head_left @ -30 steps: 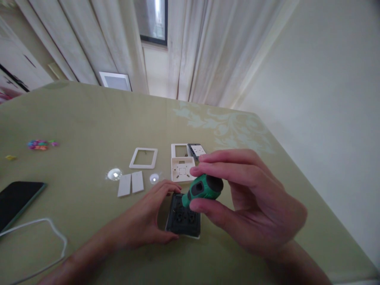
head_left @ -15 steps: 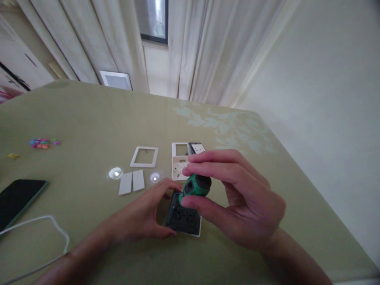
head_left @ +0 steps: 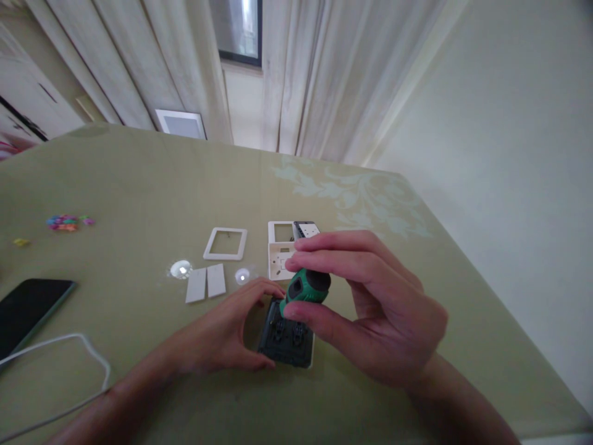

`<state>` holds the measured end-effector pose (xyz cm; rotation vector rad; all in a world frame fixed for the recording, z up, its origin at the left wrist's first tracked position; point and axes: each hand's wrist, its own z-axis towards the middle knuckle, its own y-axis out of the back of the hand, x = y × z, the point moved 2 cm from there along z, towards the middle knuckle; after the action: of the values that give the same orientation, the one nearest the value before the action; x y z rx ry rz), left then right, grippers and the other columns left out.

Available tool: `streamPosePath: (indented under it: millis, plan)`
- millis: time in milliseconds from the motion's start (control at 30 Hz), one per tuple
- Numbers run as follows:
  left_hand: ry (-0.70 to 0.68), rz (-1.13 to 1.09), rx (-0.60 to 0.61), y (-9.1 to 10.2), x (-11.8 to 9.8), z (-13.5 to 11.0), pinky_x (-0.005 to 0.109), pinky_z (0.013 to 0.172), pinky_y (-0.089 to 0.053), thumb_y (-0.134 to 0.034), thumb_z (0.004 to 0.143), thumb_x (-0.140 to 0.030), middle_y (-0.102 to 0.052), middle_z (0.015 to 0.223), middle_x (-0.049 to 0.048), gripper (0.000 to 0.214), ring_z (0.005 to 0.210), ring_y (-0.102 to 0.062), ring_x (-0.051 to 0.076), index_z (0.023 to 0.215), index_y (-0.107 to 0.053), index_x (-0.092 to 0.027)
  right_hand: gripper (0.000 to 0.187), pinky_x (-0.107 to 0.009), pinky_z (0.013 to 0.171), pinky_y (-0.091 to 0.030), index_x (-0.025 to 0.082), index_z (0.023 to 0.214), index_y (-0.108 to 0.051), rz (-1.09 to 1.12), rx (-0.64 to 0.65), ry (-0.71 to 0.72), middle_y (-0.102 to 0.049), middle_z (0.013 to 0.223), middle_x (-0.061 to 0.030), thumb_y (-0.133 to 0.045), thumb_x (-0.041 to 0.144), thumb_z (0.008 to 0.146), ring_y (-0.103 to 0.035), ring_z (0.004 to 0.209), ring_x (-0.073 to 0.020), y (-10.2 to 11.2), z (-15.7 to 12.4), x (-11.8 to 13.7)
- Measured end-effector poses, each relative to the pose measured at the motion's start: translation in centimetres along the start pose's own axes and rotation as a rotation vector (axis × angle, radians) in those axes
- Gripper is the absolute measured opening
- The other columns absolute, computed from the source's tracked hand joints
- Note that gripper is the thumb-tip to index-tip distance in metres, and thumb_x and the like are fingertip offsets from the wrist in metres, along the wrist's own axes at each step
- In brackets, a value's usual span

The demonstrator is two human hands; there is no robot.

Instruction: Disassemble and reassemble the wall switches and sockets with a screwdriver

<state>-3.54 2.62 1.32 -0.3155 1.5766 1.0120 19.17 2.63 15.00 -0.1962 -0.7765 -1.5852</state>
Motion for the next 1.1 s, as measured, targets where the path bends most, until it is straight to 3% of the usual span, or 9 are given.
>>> streamPosePath:
  millis: [200,467,667,1100]
  plan:
    - [-0.012,0.005,-0.013,-0.08,-0.19,0.01,0.053,0.117,-0.058,-0.093,0.081,-0.043,-0.063,0.150,-0.0004,0.077,0.142,-0.062,0.037,0.145,-0.051,-0.041,0.048,-0.045,0.095,-0.072,0.022,0.130,-0.080,-0.029,-0.002,0.006,-0.084,0.121,-0.0086,-0.092,0.011,0.085,-0.080,0.112,-0.0300,-0.13,0.01,-0.01]
    - [-0.019,-0.027,-0.006,0.06,-0.47,0.08,0.050,0.120,-0.057,-0.096,0.081,-0.043,-0.062,0.153,-0.0028,0.079,0.144,-0.062,0.036,0.146,-0.051,-0.044,0.051,-0.043,0.094,-0.073,0.018,0.128,-0.081,-0.006,-0.019,-0.010,-0.083,0.125,-0.0098,-0.093,0.006,0.080,-0.080,0.111,-0.0300,-0.02,0.01,0.23]
    - [-0.030,-0.021,-0.011,0.08,-0.65,0.20,0.052,0.119,-0.058,-0.095,0.081,-0.045,-0.063,0.152,-0.0026,0.077,0.144,-0.062,0.037,0.144,-0.052,-0.044,0.050,-0.046,0.090,-0.074,0.024,0.131,-0.081,-0.025,-0.021,-0.030,-0.083,0.122,-0.0087,-0.095,0.014,0.084,-0.081,0.108,-0.0327,-0.05,-0.04,0.23]
    - [0.000,-0.072,0.012,-0.06,-0.28,0.23,0.049,0.115,-0.062,-0.096,0.080,-0.042,-0.064,0.147,-0.0021,0.077,0.142,-0.064,0.035,0.144,-0.053,-0.044,0.049,-0.046,0.096,-0.072,0.023,0.130,-0.081,-0.035,-0.007,-0.034,-0.083,0.125,-0.0083,-0.094,0.012,0.084,-0.080,0.113,-0.0311,-0.18,-0.03,-0.04]
